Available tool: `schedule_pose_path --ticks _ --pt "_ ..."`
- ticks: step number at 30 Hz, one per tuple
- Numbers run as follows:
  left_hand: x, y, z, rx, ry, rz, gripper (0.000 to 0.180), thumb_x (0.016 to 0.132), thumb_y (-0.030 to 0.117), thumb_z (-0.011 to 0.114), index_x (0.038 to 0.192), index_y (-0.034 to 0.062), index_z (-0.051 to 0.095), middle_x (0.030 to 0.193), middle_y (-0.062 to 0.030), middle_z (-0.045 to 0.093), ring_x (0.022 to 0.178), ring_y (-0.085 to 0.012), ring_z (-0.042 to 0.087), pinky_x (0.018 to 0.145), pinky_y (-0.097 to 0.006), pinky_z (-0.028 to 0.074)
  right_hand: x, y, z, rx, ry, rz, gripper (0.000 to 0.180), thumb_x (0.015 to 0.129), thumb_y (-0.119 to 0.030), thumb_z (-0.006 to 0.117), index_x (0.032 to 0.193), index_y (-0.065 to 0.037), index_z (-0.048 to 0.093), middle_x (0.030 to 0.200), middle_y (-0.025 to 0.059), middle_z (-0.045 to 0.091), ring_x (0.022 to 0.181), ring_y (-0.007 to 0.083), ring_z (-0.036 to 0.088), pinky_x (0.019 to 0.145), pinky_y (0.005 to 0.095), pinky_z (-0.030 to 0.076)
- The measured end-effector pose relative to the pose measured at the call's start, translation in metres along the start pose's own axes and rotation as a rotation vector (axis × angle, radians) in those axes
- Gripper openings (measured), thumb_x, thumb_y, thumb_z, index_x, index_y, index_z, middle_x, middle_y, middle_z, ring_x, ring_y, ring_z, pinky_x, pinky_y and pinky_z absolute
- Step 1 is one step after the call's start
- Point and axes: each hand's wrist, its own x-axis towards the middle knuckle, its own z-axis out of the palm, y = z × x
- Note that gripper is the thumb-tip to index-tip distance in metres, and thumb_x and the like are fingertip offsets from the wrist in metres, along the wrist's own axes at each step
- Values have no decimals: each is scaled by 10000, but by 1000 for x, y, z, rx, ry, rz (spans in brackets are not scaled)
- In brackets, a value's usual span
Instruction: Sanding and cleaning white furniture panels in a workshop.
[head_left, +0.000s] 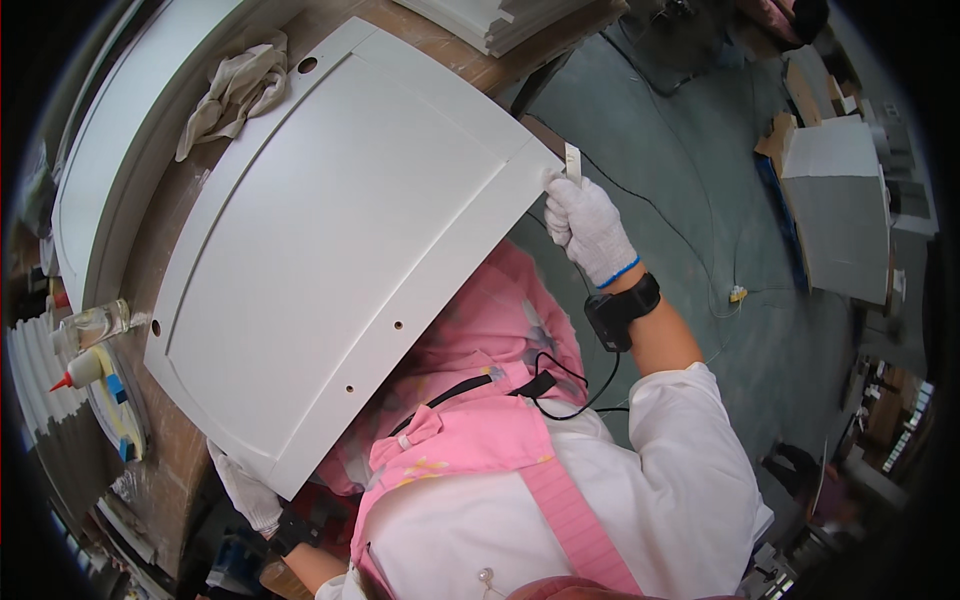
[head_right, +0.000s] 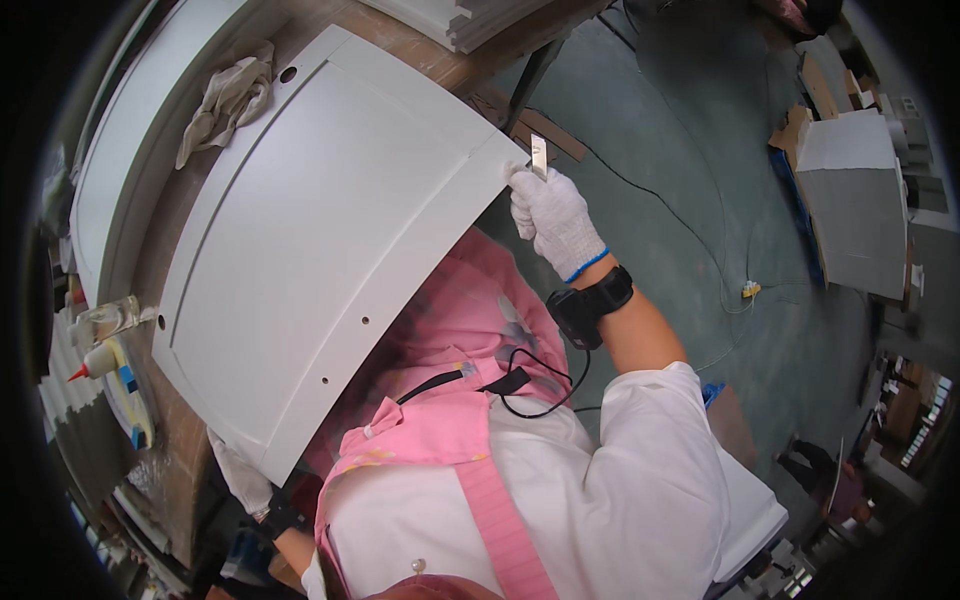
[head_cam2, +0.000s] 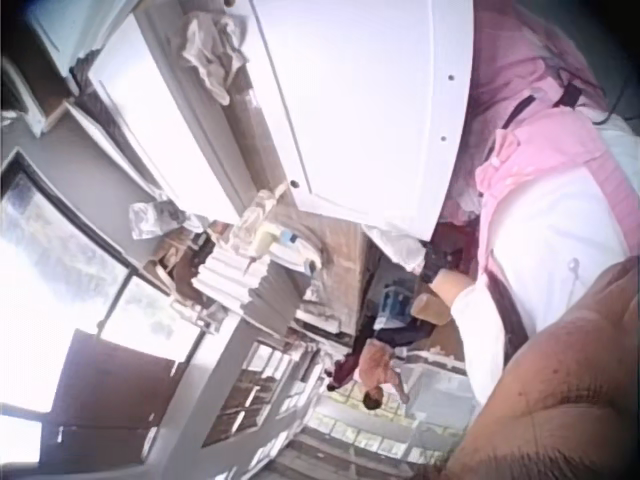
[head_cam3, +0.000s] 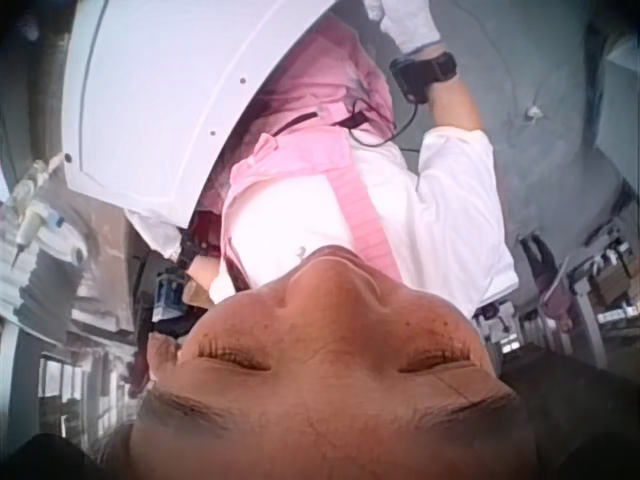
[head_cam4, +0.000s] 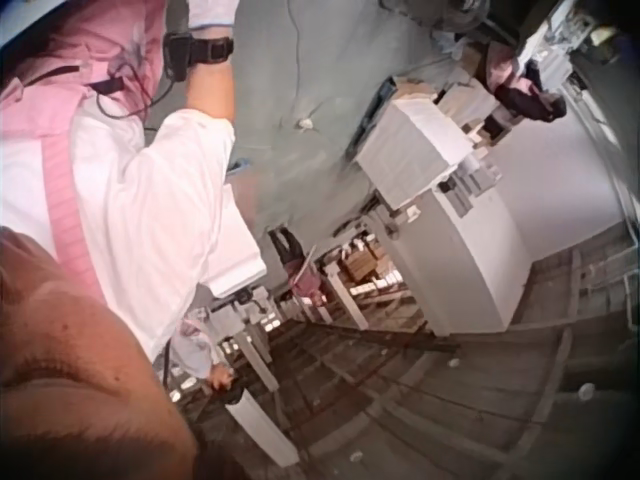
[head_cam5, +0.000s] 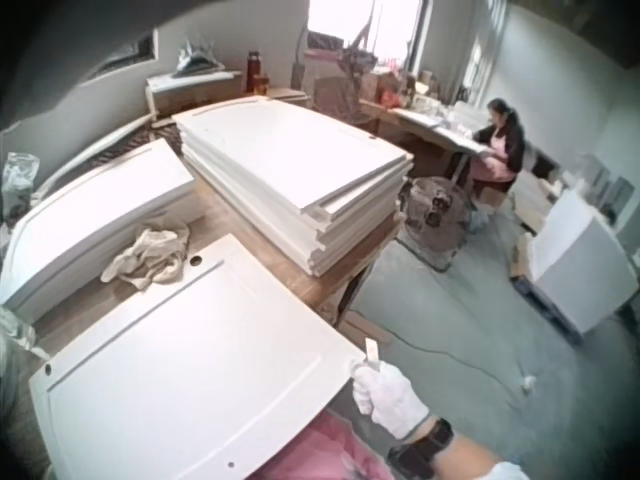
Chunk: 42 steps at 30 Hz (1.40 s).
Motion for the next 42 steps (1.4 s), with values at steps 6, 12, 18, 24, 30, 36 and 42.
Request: schedule_pose_path --ticks 6,12,18,24,30,36,42 --pt "-57 -41 11 -501 84 -412 568 950 439 577 1380 95 438 1267 -101 580 1060 -276 621 809 -424 565 -7 -17 -8 -686 220 -203 350 994 -404 498 958 -64 575 597 -6 505 538 111 498 539 301 438" --pt "-55 -40 13 -578 152 -356 511 978 414 550 1357 82 466 1289 -110 575 1093 -261 603 843 -397 539 -26 -19 2 -882 203 -610 226 1002 -184 502 1151 -31 575 696 27 584 591 87 529 564 261 459" --pt "-52 -29 15 -524 228 -402 474 1009 367 511 1367 62 453 1295 -117 571 1117 -247 592 882 -362 530 -43 42 48 -1530 -225 -1040 488 822 -88 628 1300 -175 590 941 63 719 620 240 644 543 355 518" --pt "-53 -19 23 -570 179 -375 472 998 333 546 1345 25 461 1257 -121 593 1090 -232 614 896 -350 547 31 -27 -37 -1566 509 -729 423 903 -229 554 1320 -156 548 767 105 681 664 311 654 588 414 533" --pt "-51 -14 24 -528 244 -386 453 1000 327 543 1327 22 472 1247 -126 599 1077 -227 620 892 -343 551 -21 2 15 -1546 -184 -1105 372 860 -183 586 1229 -181 635 748 53 670 612 271 640 550 395 520" --pt "-47 -13 25 -534 244 -375 457 1002 326 538 1327 13 468 1246 -122 602 1083 -227 618 895 -344 548 31 -38 -28 -1574 416 -860 365 861 -129 645 1225 -147 639 915 79 715 739 286 674 633 370 544" --pt "-48 -22 19 -497 230 -362 457 994 349 550 1303 16 503 1239 -121 617 1073 -225 629 850 -327 566 15 -20 -9 -1536 183 -1111 398 852 -213 644 1248 -245 626 648 45 631 575 250 637 514 378 517"
